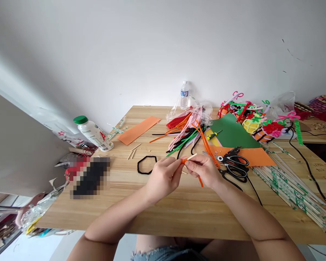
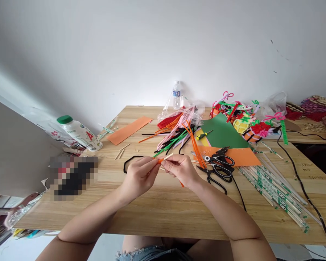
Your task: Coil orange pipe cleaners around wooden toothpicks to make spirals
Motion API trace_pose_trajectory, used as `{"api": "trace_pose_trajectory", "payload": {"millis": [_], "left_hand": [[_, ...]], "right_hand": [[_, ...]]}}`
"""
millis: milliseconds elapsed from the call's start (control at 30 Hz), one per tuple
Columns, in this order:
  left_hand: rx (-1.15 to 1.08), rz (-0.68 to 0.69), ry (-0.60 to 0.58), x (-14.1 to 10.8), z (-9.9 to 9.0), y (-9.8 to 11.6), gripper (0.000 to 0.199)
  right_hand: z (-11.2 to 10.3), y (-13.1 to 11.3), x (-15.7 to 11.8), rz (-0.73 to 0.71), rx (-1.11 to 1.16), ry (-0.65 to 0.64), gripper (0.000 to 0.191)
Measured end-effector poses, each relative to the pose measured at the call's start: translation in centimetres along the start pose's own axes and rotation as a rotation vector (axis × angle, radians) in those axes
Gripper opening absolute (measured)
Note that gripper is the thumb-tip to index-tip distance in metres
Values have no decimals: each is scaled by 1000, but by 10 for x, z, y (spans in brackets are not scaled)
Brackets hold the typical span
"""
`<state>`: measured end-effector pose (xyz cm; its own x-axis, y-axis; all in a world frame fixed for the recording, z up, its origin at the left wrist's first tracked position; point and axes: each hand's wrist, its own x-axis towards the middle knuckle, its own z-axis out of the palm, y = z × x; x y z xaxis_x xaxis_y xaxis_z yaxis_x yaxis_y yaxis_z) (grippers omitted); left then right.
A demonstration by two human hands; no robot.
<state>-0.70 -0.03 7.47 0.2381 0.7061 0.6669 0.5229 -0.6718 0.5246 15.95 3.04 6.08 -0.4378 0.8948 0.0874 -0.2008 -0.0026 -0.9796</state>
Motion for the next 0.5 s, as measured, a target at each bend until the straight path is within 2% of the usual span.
{"api": "trace_pose_trajectory", "payload": {"millis": [67,100,167,233,267,300,333,400,500], "left_hand": [[0,6,26,0,1,-1,27],[-83,-39,-23,2,0,-2,27],[-404,-226,-246,6,-5,-4,32],[-833,-508,-529,9,-9,-8,44],[-1004,-631,-621,11,-10,-9,47],[-1123,-723,-659,12,-11,-11,48],[-1176,-767,-643,12,-11,-12,48],[-1080,-708,-526,11,-8,-12,44],[-579,-380,-247,6,0,-10,36]], "right_hand": [[-1,0,-1,-14,22,-7,28],[-2,0,-1,-30,15,-6,27],[-3,-3,-3,-68,-14,-28,26],[-4,-8,-5,-102,-47,-88,26],[-4,-10,-6,-119,-59,-111,26],[-4,-12,-6,-131,-72,-120,27],[-3,-14,-7,-135,-88,-111,27],[-2,-16,-6,-127,-123,-49,28],[2,-13,-3,-82,-94,41,29]]}}
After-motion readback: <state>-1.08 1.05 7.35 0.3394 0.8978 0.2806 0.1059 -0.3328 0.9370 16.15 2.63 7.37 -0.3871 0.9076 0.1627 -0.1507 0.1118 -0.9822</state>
